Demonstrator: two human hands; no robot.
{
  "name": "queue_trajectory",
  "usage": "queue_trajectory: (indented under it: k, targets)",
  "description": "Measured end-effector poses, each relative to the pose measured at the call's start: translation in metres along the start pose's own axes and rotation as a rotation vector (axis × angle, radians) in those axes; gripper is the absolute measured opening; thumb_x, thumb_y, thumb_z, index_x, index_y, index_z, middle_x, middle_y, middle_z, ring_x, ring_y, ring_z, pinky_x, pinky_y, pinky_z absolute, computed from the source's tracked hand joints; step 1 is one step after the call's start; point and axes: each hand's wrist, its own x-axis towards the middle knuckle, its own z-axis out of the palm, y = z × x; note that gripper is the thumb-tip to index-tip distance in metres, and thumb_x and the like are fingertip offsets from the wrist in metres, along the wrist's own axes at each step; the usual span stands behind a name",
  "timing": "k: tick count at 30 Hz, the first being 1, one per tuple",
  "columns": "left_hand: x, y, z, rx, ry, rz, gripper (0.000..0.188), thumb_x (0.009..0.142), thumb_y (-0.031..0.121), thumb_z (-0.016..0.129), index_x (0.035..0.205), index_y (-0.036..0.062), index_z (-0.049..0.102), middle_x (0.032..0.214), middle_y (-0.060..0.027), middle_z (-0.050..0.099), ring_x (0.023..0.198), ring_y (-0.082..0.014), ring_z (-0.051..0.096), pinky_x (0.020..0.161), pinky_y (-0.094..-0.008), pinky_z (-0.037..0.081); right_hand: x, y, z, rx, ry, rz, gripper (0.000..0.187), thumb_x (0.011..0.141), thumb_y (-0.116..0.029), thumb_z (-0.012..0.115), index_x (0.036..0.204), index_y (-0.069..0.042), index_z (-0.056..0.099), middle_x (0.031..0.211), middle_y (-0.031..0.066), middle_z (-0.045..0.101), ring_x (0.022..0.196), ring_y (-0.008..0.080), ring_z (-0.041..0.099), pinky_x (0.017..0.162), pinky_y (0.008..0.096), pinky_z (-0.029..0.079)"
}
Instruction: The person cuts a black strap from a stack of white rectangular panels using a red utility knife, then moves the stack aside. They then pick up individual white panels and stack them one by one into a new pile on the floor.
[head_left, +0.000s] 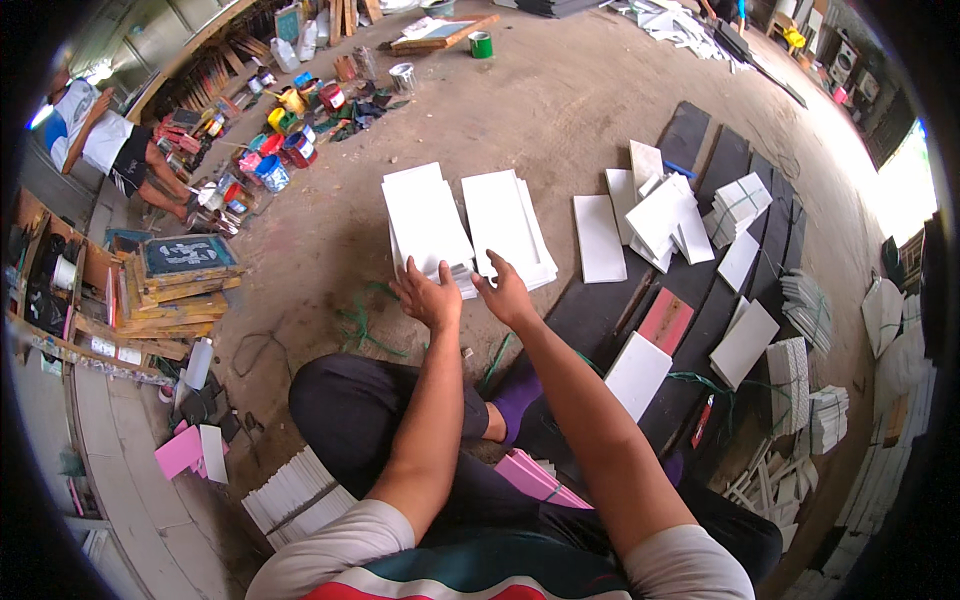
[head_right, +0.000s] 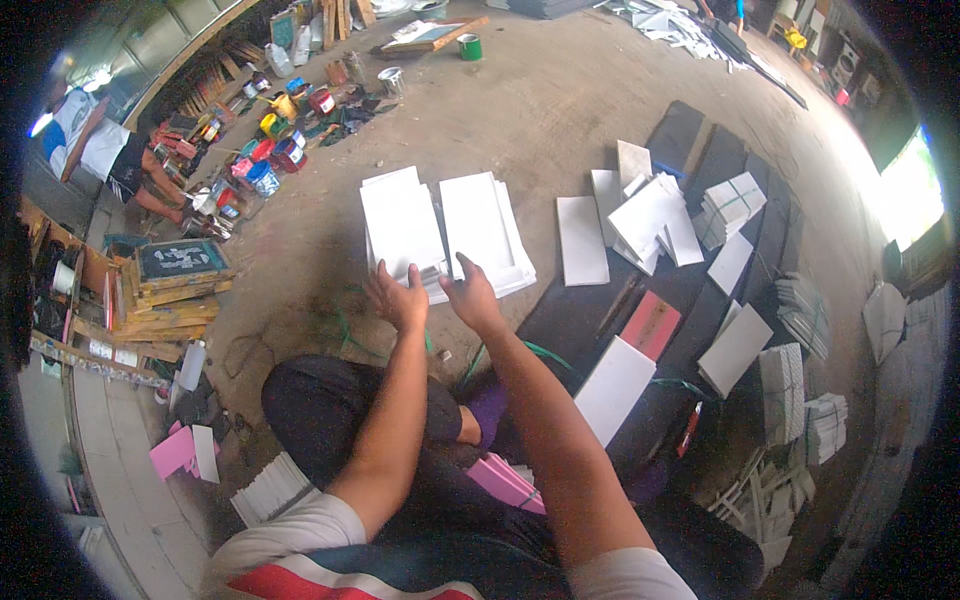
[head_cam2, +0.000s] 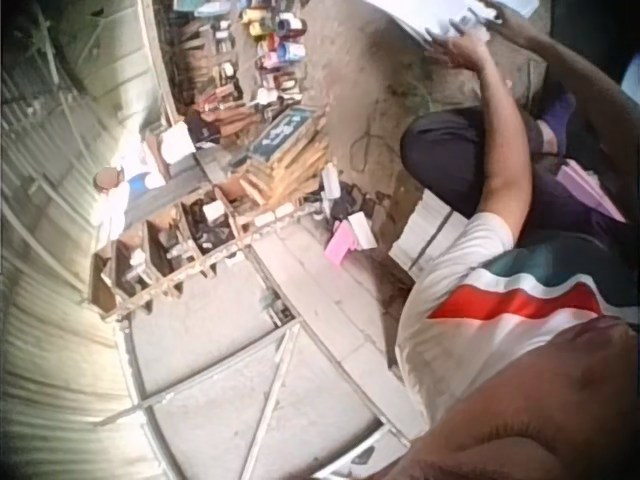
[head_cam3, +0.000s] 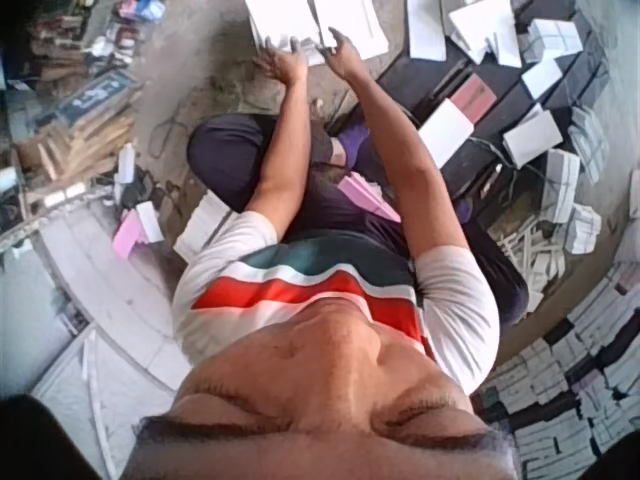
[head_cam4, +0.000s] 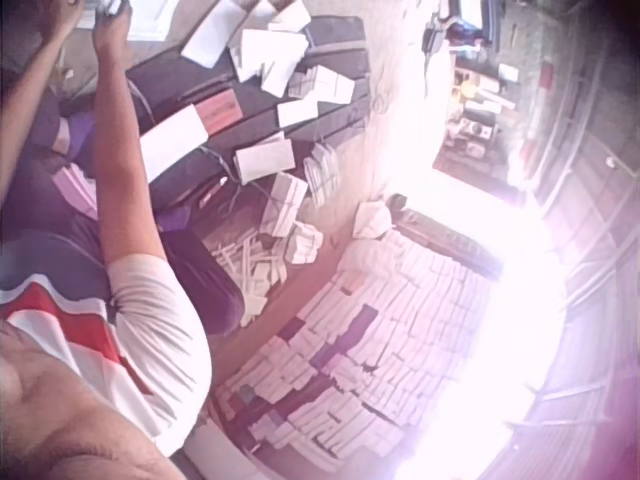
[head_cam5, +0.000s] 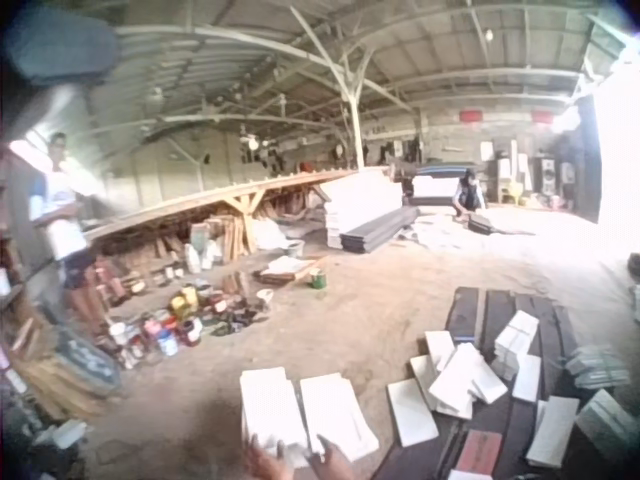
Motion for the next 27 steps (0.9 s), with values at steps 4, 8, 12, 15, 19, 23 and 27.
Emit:
queue_trajectory:
  k: [4, 8, 12, 15, 19, 23, 27]
  targets:
    - [-0.007, -0.001, -0.008, 0.071, -0.033, -0.005, 0.056, 0.093, 0.032, 0.070, 0.142, 0.0124, 0.051, 0.155, -0.0119, 0.046, 0.150, -0.0444, 0.025, 0.115, -0.0647, 0.020, 0.035, 0.002, 0.026, 0.086, -0.085, 0.099, 0.063, 0.096, -0.035, 0.071, 0.141, 0.005, 0.053, 0.121, 0.0218, 0.070, 0.105, 0.0284, 0.070, 0.091, 0.0362, 0.054]
    - [-0.020, -0.002, 0.001, -0.159, 0.214, 0.257, 0.038, 0.091, 0.022, 0.072, 0.124, 0.0081, 0.058, 0.140, -0.0115, 0.056, 0.136, -0.0405, 0.043, 0.109, -0.0620, 0.029, 0.035, -0.016, 0.024, 0.110, 0.168, 0.301, 0.053, 0.091, -0.019, 0.077, 0.134, 0.004, 0.055, 0.100, 0.0174, 0.068, 0.088, 0.0249, 0.068, 0.078, 0.0353, 0.056]
    - [-0.042, 0.022, 0.007, -0.554, 0.200, 0.240, 0.037, 0.093, 0.019, 0.073, 0.121, 0.0014, 0.057, 0.114, -0.0170, 0.060, 0.107, -0.0341, 0.058, 0.093, -0.0434, 0.047, 0.001, -0.016, -0.038, 0.617, 0.256, 0.334, 0.053, 0.089, -0.007, 0.076, 0.137, 0.002, 0.054, 0.104, 0.0125, 0.062, 0.087, 0.0191, 0.064, 0.065, 0.0305, 0.057]
    - [-0.073, 0.050, 0.002, -0.805, -0.191, 0.003, 0.054, 0.091, 0.018, 0.077, 0.136, -0.0013, 0.053, 0.101, -0.0111, 0.060, 0.091, -0.0231, 0.059, 0.076, -0.0374, 0.049, -0.048, -0.004, -0.115, 0.562, 0.178, 0.354, 0.059, 0.092, -0.005, 0.070, 0.147, -0.001, 0.050, 0.108, 0.0092, 0.063, 0.092, 0.0169, 0.064, 0.070, 0.0308, 0.056]
    - [-0.131, 0.040, 0.053, -0.732, -0.585, 0.222, 0.071, 0.084, 0.011, 0.080, 0.147, -0.0029, 0.048, 0.094, -0.0093, 0.058, 0.082, -0.0195, 0.056, 0.075, -0.0346, 0.049, -0.124, 0.061, -0.185, 0.388, 0.261, 0.487, 0.054, 0.091, -0.012, 0.072, 0.141, -0.004, 0.052, 0.105, 0.0092, 0.065, 0.090, 0.0162, 0.062, 0.071, 0.0315, 0.051]
    - [-0.218, 0.011, 0.083, -0.683, -0.945, 0.423, 0.067, 0.086, 0.017, 0.078, 0.146, 0.0011, 0.052, 0.098, -0.0135, 0.060, 0.088, -0.0249, 0.061, 0.080, -0.0391, 0.051, -0.185, 0.124, -0.222, 0.386, 0.574, 0.625, 0.061, 0.094, -0.020, 0.072, 0.146, -0.003, 0.046, 0.105, 0.0121, 0.066, 0.091, 0.0191, 0.063, 0.075, 0.0345, 0.051]
    - [-0.275, -0.001, 0.065, -0.386, -1.135, 0.473, 0.061, 0.086, 0.026, 0.078, 0.139, 0.0010, 0.059, 0.115, -0.0242, 0.061, 0.113, -0.0403, 0.060, 0.097, -0.0450, 0.049, -0.252, 0.178, -0.225, -0.123, 0.685, 0.491, 0.051, 0.093, -0.022, 0.072, 0.138, -0.002, 0.059, 0.102, 0.0123, 0.067, 0.087, 0.0203, 0.063, 0.078, 0.0348, 0.052]
